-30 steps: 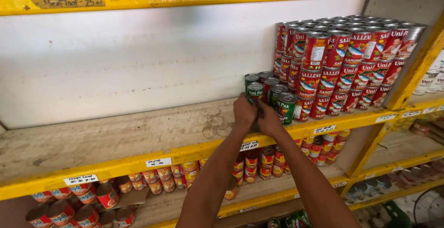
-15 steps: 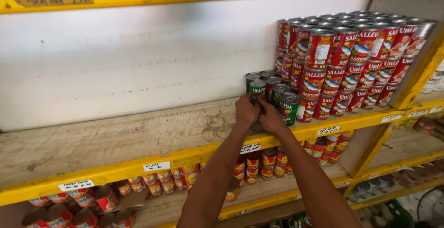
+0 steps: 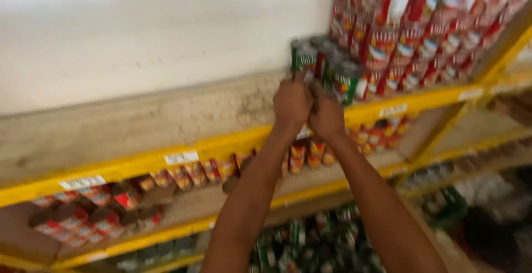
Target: Stocking canned goods from a cardboard box onto store shelves.
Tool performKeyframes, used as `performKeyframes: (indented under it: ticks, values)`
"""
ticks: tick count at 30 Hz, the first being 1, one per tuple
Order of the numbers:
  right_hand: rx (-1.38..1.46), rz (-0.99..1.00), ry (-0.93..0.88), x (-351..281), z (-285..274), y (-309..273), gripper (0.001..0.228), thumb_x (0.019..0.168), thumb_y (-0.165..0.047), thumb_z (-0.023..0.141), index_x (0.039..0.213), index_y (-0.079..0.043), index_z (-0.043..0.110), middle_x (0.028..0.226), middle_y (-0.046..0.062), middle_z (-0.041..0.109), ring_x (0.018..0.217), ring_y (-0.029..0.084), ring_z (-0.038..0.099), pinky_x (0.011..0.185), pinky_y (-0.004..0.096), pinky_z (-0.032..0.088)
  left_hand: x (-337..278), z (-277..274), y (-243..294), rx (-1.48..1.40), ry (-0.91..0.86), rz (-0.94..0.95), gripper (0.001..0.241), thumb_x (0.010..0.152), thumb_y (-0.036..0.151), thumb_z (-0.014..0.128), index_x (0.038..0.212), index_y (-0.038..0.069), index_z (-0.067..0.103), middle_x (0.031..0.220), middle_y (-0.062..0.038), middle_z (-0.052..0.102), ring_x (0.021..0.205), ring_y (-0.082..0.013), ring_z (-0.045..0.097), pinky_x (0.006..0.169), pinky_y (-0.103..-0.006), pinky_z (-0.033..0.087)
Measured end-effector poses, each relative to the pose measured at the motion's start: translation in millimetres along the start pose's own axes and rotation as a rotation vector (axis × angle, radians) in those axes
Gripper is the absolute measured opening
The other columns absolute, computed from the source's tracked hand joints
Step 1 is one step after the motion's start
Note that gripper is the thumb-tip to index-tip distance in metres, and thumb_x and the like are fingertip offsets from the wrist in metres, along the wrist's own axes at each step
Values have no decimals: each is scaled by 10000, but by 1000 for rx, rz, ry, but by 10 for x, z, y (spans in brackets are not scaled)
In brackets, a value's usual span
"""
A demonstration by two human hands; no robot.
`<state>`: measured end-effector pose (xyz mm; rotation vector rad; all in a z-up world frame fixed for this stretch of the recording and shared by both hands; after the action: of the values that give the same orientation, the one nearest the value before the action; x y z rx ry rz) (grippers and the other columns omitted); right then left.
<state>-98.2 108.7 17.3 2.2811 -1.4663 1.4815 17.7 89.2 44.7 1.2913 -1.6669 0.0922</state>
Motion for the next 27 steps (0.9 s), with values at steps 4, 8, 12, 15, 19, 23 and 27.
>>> performKeyframes:
  ticks: [4, 8, 12, 15, 19, 23, 27]
  values:
    - [-197, 15, -106, -508, 19, 195, 486, 959, -206, 617, 1432, -97, 593, 1225, 234, 695, 1174, 436, 625, 1067, 519, 488, -528, -46, 101, 73, -83, 101, 324, 887, 171, 662, 1186, 46, 653, 999, -216, 699, 955, -404, 665, 798, -530, 543]
    - [-138, -268, 11, -1053, -258, -121, 568, 976, -99, 618, 1517, 3, 480, 1578, 245, 473, 1473, 454, 389, 1215, 559, 345, -1170, -234, 201, 147, -10, 282, 323, 956, 174, 639, 1259, 62, 627, 1231, -188, 655, 1176, -386, 602, 1054, -539, 427]
    - [102, -91, -184, -1885, -230, -34, 670, 873, -73, 687, 1505, -26, 467, 1602, 285, 351, 1490, 486, 313, 1196, 535, 312, -1768, -430, 267, 213, 24, 393, 473, 863, 228, 676, 1312, 92, 621, 1502, -198, 492, 1409, -434, 439, 1177, -598, 275]
    - [130, 197, -342, -2762, -87, 285, 611, 886, -107, 708, 1462, -49, 509, 1551, 255, 434, 1431, 443, 408, 1130, 498, 388, -2562, 66, -163, -4, -205, 149, 505, 891, 269, 732, 1335, 63, 605, 1501, -236, 461, 1388, -478, 426, 1137, -585, 350]
    - [192, 288, -379, -3884, 62, 618, 530, 914, -176, 737, 1387, -23, 555, 1413, 235, 576, 1320, 409, 549, 1099, 470, 462, -3571, 306, -559, -46, -483, -11, 521, 890, 274, 726, 1353, 70, 604, 1457, -206, 519, 1345, -444, 498, 1124, -569, 417]
    - [162, 407, -603, -4676, 190, 750, 532, 852, -229, 774, 1323, -50, 605, 1288, 204, 652, 1202, 401, 619, 1019, 463, 499, -4243, 234, -761, 10, -697, -144, 601, 834, 318, 776, 1354, 77, 596, 1494, -200, 480, 1366, -463, 446, 1124, -594, 363]
    - [80, 609, -948, -4921, 119, 512, 694, 822, -282, 765, 1456, -164, 508, 1412, 113, 576, 1052, 337, 673, 972, 441, 525, -4516, 18, -718, 72, -884, -242, 850, 752, 418, 861, 1442, 96, 482, 1554, -212, 358, 1418, -494, 308, 1135, -618, 270]
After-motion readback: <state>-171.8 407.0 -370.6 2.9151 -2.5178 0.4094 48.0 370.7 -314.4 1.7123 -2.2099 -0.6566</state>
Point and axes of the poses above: each hand's wrist, its own x-axis towards the middle knuckle, its own z-axis out of the palm, y = z × x, the point moved 4 cm from there along x, towards the middle knuckle
